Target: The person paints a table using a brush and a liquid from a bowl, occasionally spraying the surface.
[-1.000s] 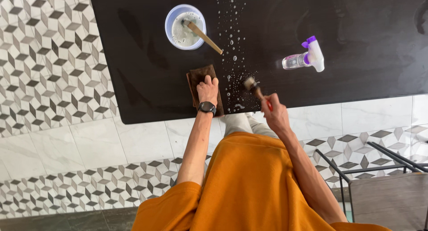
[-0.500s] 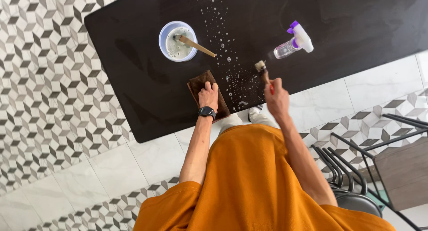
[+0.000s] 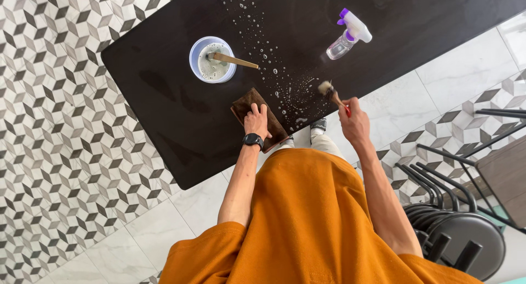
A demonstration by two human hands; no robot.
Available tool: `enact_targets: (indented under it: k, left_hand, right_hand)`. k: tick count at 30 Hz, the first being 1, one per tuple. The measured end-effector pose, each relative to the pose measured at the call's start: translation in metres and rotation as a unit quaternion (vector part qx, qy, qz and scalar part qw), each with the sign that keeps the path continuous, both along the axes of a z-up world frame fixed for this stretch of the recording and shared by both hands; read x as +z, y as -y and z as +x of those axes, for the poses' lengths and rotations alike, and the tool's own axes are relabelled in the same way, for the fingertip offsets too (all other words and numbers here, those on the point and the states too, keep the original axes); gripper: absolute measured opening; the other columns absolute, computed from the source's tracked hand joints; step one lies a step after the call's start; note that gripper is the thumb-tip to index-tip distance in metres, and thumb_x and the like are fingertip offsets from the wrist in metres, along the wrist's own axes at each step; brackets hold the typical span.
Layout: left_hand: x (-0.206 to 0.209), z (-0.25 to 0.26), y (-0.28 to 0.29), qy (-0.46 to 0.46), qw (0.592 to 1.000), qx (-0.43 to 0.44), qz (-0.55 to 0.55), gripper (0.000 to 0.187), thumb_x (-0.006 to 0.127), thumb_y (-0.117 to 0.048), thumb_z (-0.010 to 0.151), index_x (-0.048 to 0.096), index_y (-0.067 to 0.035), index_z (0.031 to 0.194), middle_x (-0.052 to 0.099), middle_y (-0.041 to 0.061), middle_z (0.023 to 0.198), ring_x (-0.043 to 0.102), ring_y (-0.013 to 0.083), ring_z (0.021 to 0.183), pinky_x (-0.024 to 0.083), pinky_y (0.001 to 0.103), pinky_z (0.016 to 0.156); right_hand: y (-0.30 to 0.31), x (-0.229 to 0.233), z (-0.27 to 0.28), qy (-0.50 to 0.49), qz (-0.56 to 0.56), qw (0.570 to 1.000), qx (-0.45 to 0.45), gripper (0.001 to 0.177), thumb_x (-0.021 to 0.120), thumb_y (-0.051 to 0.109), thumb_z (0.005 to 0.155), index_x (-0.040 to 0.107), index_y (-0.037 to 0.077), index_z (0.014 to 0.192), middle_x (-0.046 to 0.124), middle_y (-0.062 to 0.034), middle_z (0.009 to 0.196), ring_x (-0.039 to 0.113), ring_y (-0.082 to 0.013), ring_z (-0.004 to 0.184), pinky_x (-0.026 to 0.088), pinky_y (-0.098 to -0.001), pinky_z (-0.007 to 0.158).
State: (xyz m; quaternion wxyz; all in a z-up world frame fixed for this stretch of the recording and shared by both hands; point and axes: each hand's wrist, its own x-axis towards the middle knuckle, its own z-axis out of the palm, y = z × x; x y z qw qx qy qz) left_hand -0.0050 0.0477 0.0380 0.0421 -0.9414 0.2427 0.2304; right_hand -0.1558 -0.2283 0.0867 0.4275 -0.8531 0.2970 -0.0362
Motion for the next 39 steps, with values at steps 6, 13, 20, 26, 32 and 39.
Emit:
enact_targets:
  k: [6,13,20,26,32,39]
  left_hand:
    - [-0.012,-0.009,-0.013,-0.024,0.999,0.028,-0.039,0.089,0.098,-0.033,0.061,0.040,-0.009,0.123,0.050,0.020,0.122,0.067,0.0367,0.097,0.053,0.046,0.087]
    - [-0.011,-0.006,-0.022,-0.027,0.997,0.007,-0.068,0.083,0.097,-0.035,0.064,0.043,-0.007,0.121,0.049,0.021,0.122,0.065,0.0384,0.098,0.052,0.047,0.086]
    - [-0.017,-0.014,-0.019,-0.001,0.998,-0.037,-0.040,0.079,0.095,-0.035,0.066,0.043,-0.009,0.119,0.048,0.016,0.119,0.064,0.0360,0.100,0.052,0.047,0.089]
    - [-0.014,-0.013,-0.027,-0.022,0.997,-0.049,-0.055,0.080,0.096,-0.032,0.065,0.042,-0.009,0.120,0.046,0.016,0.120,0.061,0.0361,0.104,0.050,0.048,0.092]
    - [-0.014,-0.015,-0.028,-0.008,0.997,-0.050,-0.055,0.084,0.096,-0.037,0.065,0.042,-0.008,0.121,0.047,0.017,0.121,0.063,0.0356,0.103,0.052,0.046,0.091]
    - [-0.022,-0.008,-0.020,-0.019,0.999,-0.045,-0.023,0.089,0.097,-0.042,0.061,0.041,-0.007,0.122,0.048,0.017,0.120,0.065,0.0339,0.100,0.053,0.045,0.089]
  right_hand:
    - [-0.066,-0.010,0.024,0.020,-0.014,1.000,-0.001,0.016,0.058,0.021,0.106,0.051,0.009,0.113,0.065,-0.0163,0.070,0.063,-0.0374,0.059,0.047,-0.0502,0.052]
    - [-0.087,0.004,-0.030,-0.038,-0.090,0.992,0.084,0.015,0.056,0.024,0.103,0.051,0.010,0.108,0.064,-0.0136,0.063,0.061,-0.0363,0.050,0.046,-0.0487,0.049]
    - [-0.055,-0.010,-0.015,-0.013,-0.137,0.991,-0.004,0.016,0.055,0.021,0.107,0.047,0.008,0.113,0.063,-0.0156,0.063,0.061,-0.0377,0.053,0.045,-0.0502,0.050]
    - [-0.090,-0.014,0.008,-0.050,-0.056,0.996,0.051,0.018,0.053,0.024,0.108,0.045,0.010,0.116,0.063,-0.0170,0.066,0.062,-0.0386,0.053,0.046,-0.0522,0.048]
    - [-0.110,0.004,-0.047,-0.046,-0.078,0.989,0.113,0.018,0.054,0.023,0.103,0.049,0.013,0.117,0.064,-0.0179,0.063,0.061,-0.0414,0.055,0.045,-0.0536,0.050]
    - [-0.069,0.004,-0.046,-0.097,-0.095,0.991,-0.001,0.021,0.052,0.024,0.107,0.046,0.011,0.122,0.063,-0.0235,0.063,0.061,-0.0456,0.055,0.044,-0.0557,0.048]
